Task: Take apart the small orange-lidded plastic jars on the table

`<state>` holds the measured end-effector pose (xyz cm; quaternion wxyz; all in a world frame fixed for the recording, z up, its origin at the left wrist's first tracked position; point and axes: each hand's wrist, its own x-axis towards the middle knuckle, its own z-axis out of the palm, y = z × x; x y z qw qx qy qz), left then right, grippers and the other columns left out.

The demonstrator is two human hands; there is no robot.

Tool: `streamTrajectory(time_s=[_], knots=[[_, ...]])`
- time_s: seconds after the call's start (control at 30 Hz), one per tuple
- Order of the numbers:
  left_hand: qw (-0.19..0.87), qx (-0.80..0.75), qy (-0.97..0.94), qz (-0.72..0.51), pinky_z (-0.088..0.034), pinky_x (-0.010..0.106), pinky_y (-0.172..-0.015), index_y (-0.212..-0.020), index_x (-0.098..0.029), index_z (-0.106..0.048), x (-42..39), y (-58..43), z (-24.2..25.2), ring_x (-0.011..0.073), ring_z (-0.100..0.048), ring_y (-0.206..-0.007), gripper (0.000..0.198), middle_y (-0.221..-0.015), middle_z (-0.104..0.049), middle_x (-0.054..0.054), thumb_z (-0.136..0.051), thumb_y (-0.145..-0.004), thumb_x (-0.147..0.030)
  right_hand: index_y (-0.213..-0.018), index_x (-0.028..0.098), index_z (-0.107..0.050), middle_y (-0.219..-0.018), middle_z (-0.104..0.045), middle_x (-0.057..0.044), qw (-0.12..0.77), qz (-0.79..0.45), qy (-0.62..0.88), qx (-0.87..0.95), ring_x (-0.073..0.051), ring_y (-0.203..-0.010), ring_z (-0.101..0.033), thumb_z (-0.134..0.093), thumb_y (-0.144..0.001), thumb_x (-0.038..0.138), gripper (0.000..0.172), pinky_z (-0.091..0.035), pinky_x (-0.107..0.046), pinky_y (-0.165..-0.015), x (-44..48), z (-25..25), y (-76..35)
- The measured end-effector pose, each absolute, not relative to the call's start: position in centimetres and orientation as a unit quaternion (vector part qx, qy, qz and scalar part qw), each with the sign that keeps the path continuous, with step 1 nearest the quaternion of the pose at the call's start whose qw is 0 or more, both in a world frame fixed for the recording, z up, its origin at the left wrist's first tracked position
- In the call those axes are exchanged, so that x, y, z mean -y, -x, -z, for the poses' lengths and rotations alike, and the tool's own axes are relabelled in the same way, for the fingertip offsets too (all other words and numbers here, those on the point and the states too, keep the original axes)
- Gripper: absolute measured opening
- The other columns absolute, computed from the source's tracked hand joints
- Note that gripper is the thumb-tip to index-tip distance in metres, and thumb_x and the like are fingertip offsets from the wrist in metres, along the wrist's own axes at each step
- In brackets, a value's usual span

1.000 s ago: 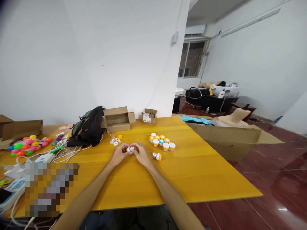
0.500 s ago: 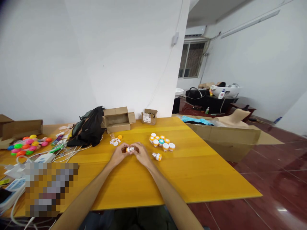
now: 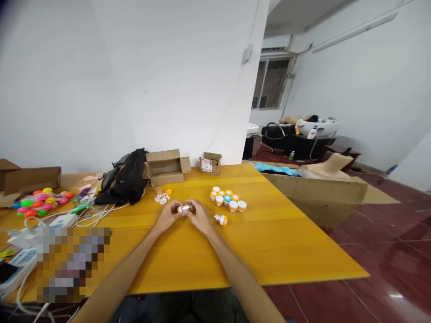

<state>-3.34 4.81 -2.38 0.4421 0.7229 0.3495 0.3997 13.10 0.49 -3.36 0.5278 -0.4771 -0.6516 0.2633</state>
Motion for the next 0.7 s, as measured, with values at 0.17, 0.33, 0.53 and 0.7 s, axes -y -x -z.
streamTrajectory(time_s=[0.17, 0.33, 0.53, 0.7], knots=[[0.437, -0.352, -0.729, -0.391, -0.048, 0.029, -0.076, -0.082, -0.020, -0.063, -4.65, 3.27, 2.12, 0.0174, -0.062, -0.078, 0.027, -0.081, -0.068, -0.001, -0.077, -0.065, -0.034, -0.089, 0.022, -0.065, -0.085, -0.071, -0.002, 0.524, -0.269, 0.501, 0.634, -0.021, -0.079, -0.065, -0.061, -0.076, 0.029, 0.015, -0.052, -0.035, -0.078, -0.49, 3.33, -13.12], [0.449, -0.355, -0.716, -0.399, -0.046, 0.028, -0.072, -0.081, -0.020, -0.060, -4.61, 3.26, 1.95, 0.0160, -0.058, -0.071, 0.027, -0.075, -0.064, -0.002, -0.076, -0.063, -0.032, -0.094, 0.022, -0.063, -0.091, -0.072, -0.004, 0.550, -0.249, 0.524, 0.601, -0.022, -0.083, -0.067, -0.062, -0.079, 0.032, 0.019, -0.053, -0.036, -0.080, -0.32, 3.31, -12.97], [0.453, -0.366, -0.699, -0.415, -0.043, 0.025, -0.066, -0.084, -0.020, -0.058, -4.94, 3.32, 2.26, 0.0138, -0.055, -0.067, 0.027, -0.072, -0.061, -0.004, -0.074, -0.063, -0.024, -0.098, 0.024, -0.063, -0.098, -0.068, -0.006, 0.564, -0.099, 0.553, 0.606, -0.024, -0.090, -0.064, -0.054, -0.088, 0.031, 0.016, -0.053, -0.037, -0.082, 0.18, 3.24, -13.15], [0.465, -0.348, -0.691, -0.431, -0.047, 0.025, -0.072, -0.086, -0.020, -0.059, -4.98, 3.35, 2.36, 0.0145, -0.059, -0.075, 0.026, -0.080, -0.064, -0.002, -0.070, -0.064, -0.015, -0.109, 0.027, -0.066, -0.103, -0.065, -0.009, 0.471, -0.014, 0.580, 0.664, -0.026, -0.098, -0.061, -0.052, -0.087, 0.016, 0.028, -0.051, -0.039, -0.086, 0.08, 3.97, -13.64]])
